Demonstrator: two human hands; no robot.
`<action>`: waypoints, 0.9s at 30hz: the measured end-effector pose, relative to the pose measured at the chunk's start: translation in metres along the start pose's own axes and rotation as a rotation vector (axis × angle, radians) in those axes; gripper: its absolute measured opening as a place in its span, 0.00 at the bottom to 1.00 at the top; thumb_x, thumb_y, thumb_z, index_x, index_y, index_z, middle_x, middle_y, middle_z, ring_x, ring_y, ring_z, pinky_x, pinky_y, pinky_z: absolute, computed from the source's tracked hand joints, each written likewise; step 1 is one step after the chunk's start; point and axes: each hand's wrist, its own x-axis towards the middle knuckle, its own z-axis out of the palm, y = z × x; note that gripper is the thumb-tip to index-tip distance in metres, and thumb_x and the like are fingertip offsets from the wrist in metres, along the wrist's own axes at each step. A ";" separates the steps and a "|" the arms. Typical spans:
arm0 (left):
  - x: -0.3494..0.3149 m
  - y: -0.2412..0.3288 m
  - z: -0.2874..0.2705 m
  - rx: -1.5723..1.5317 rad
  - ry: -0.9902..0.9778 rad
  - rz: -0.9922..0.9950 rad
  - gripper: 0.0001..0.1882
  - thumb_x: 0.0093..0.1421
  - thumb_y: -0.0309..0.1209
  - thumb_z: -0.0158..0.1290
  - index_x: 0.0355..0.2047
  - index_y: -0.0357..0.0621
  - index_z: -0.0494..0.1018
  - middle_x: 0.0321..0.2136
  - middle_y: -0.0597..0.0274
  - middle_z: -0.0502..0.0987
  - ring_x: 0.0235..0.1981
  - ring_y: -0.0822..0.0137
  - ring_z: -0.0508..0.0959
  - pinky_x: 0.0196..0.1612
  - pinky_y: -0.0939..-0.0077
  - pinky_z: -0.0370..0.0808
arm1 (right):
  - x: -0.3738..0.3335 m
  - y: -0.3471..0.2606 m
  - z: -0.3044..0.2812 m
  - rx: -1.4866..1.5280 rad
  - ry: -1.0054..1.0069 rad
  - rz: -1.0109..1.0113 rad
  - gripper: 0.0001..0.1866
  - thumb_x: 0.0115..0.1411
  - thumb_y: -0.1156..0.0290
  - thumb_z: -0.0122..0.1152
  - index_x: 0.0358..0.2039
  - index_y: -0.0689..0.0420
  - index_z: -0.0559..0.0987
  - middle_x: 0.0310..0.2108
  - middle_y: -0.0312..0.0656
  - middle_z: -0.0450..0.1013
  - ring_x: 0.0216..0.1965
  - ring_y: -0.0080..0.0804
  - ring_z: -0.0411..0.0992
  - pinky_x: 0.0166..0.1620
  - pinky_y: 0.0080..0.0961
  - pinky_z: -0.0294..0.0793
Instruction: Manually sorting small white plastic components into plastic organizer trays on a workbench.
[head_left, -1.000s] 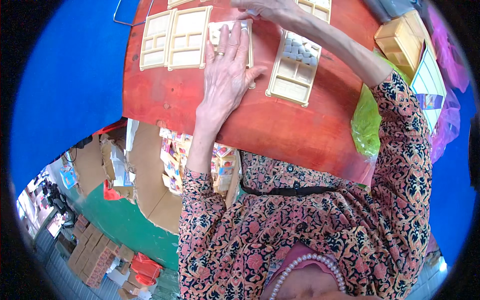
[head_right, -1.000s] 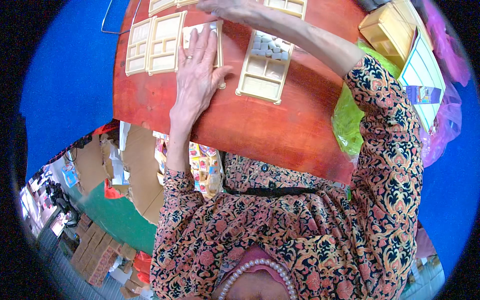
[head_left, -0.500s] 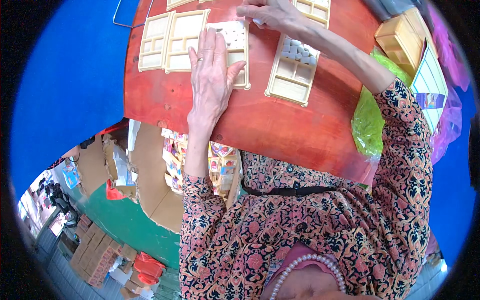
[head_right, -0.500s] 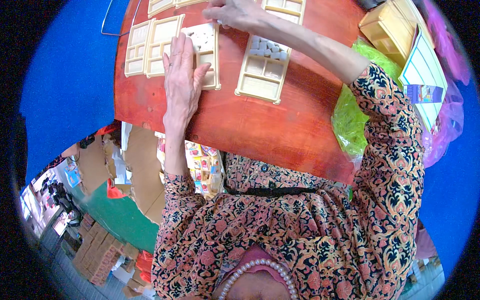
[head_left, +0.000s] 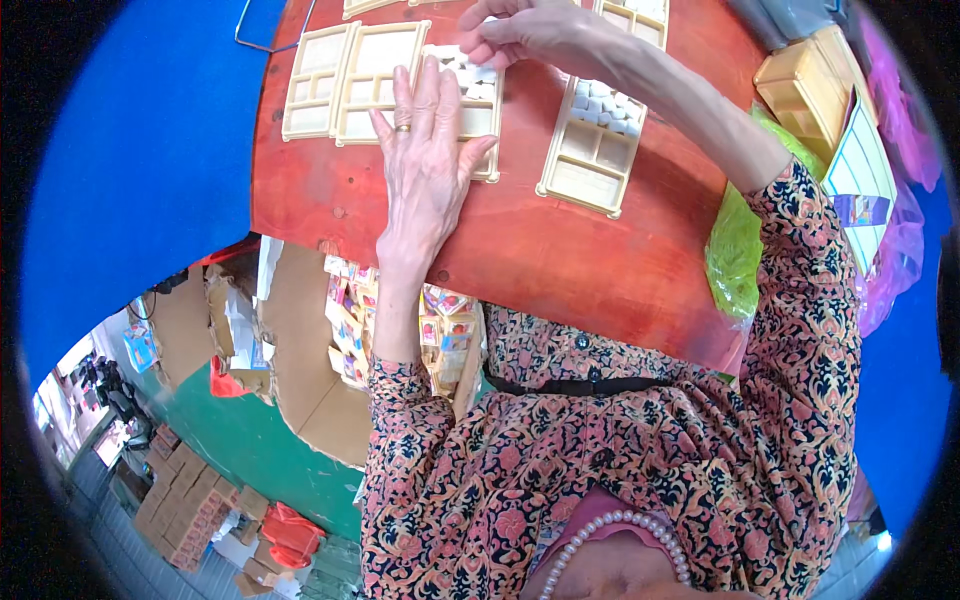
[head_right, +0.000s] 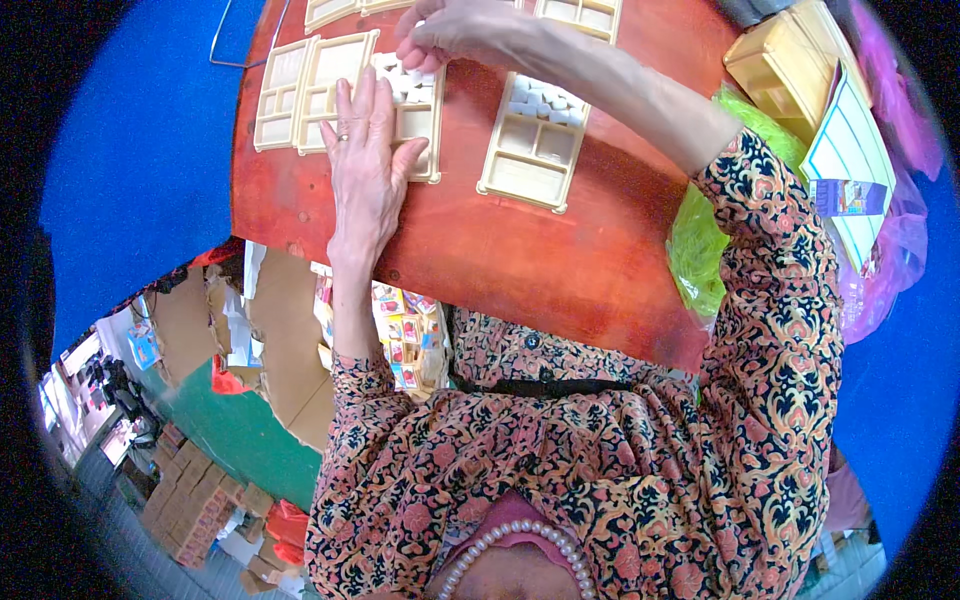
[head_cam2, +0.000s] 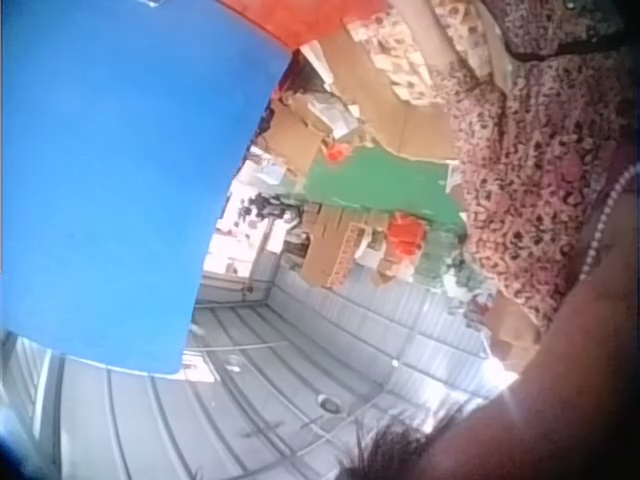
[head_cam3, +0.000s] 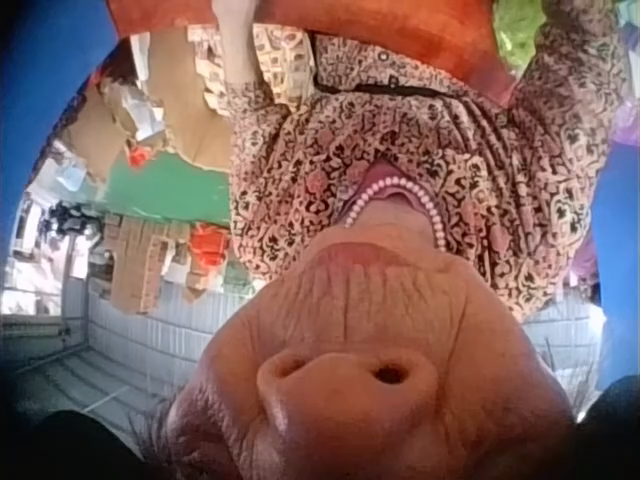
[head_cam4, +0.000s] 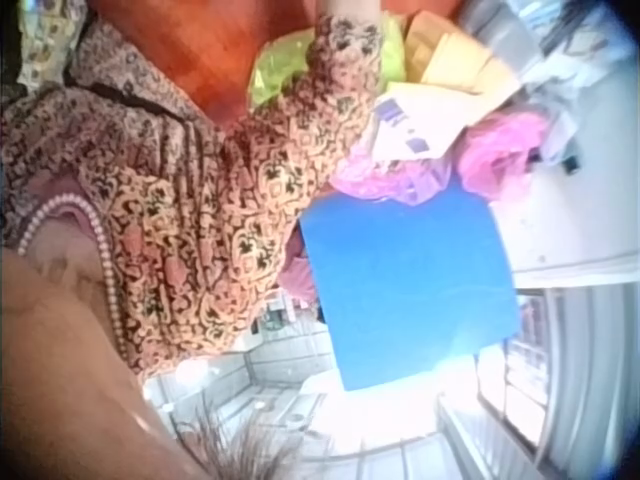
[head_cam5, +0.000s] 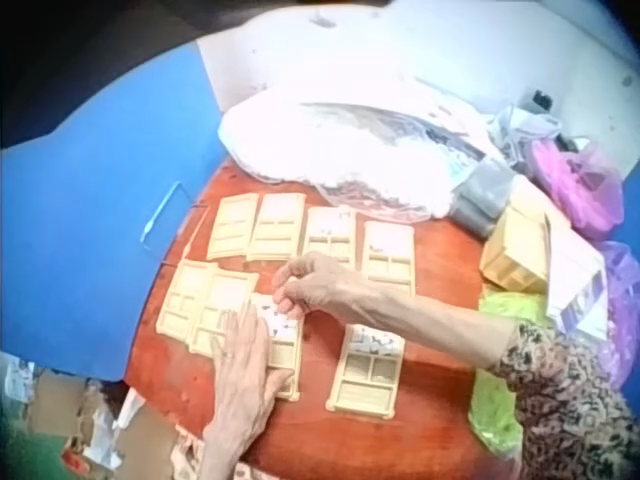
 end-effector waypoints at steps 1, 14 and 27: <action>-0.002 0.000 0.000 0.002 -0.024 0.026 0.38 0.53 0.42 0.54 0.61 0.40 0.53 0.64 0.53 0.48 0.66 0.50 0.44 0.60 0.37 0.44 | -0.007 -0.005 0.010 -0.118 0.038 -0.061 0.04 0.56 0.79 0.49 0.29 0.66 0.72 0.26 0.44 0.72 0.25 0.27 0.73 0.25 0.21 0.73; -0.002 0.002 0.012 0.023 -0.041 0.070 0.39 0.51 0.44 0.55 0.58 0.37 0.58 0.61 0.51 0.56 0.64 0.52 0.51 0.61 0.47 0.47 | -0.001 -0.011 0.033 -0.779 0.086 -0.432 0.05 0.52 0.78 0.52 0.28 0.67 0.72 0.23 0.47 0.72 0.26 0.33 0.73 0.28 0.28 0.72; -0.009 0.002 0.010 0.039 -0.022 0.050 0.37 0.52 0.45 0.54 0.59 0.41 0.58 0.62 0.52 0.54 0.64 0.54 0.50 0.61 0.44 0.46 | -0.008 0.009 0.030 -1.017 0.022 -0.648 0.06 0.50 0.76 0.53 0.28 0.65 0.73 0.26 0.48 0.72 0.28 0.40 0.73 0.30 0.32 0.72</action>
